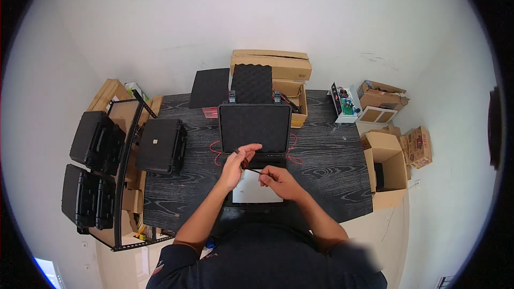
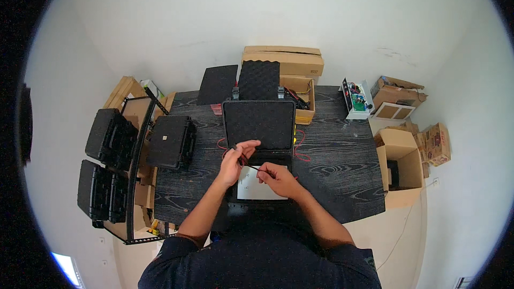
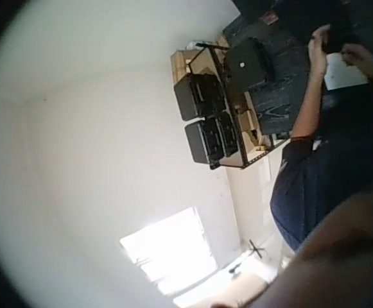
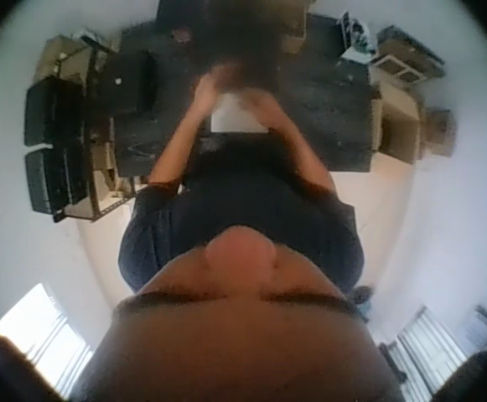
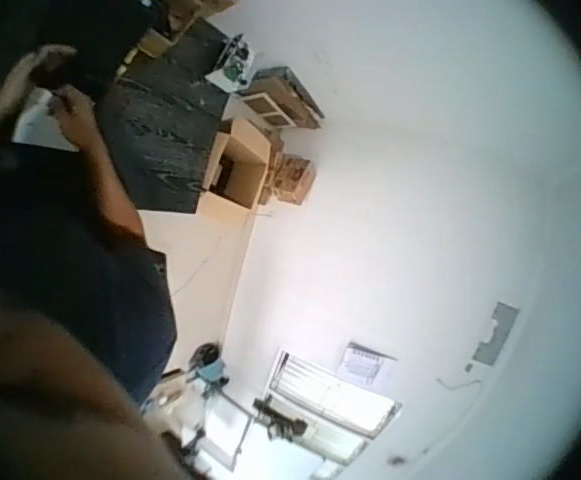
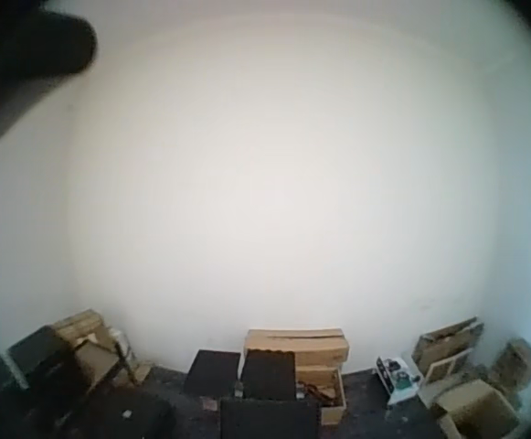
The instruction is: The person opens a black hard case and places a white rectangular electronic device inside. They then connect red and black wires to the device and place a black cable into the case. Finally, they close the case.
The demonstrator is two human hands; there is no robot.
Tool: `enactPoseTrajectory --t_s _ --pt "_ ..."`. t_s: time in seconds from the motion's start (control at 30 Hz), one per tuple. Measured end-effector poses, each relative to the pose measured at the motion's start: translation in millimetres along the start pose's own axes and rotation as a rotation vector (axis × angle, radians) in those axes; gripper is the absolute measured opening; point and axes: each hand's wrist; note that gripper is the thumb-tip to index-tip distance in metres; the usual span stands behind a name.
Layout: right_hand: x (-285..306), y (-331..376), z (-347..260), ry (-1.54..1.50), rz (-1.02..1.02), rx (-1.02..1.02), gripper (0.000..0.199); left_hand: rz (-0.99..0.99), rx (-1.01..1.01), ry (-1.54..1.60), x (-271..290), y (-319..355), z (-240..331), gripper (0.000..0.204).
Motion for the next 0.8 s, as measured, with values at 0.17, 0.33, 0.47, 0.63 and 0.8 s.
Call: enactPoseTrajectory --t_s 0.17,0.33,0.47,0.63,0.8 --pt "14.0 3.0 -35.0 0.308 0.113 -0.024 0.016 -0.003 0.082 0.328 2.6 1.4 -2.2 0.052" --pt "21.7 7.0 -37.4 0.478 0.165 -0.002 0.015 0.114 0.042 0.695 12.5 0.7 6.8 0.052" --pt "16.0 10.2 -42.5 0.51 0.12 0.028 0.014 0.145 0.064 0.454 11.0 0.2 2.3 0.051" --pt "11.6 9.8 -49.0 0.595 0.154 0.204 0.011 -0.071 0.503 -0.436 0.6 7.7 -21.1 0.057" --pt "25.8 2.9 -48.7 0.528 0.186 0.127 0.017 -0.339 0.77 -0.009 -8.1 16.7 -24.2 0.086"
Point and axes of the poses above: each hand's wrist, its own y-axis away from the middle knuckle, its own x-axis out of the back of the hand, z = x × y, and after that the axes turned 9 degrees about y, right-handed
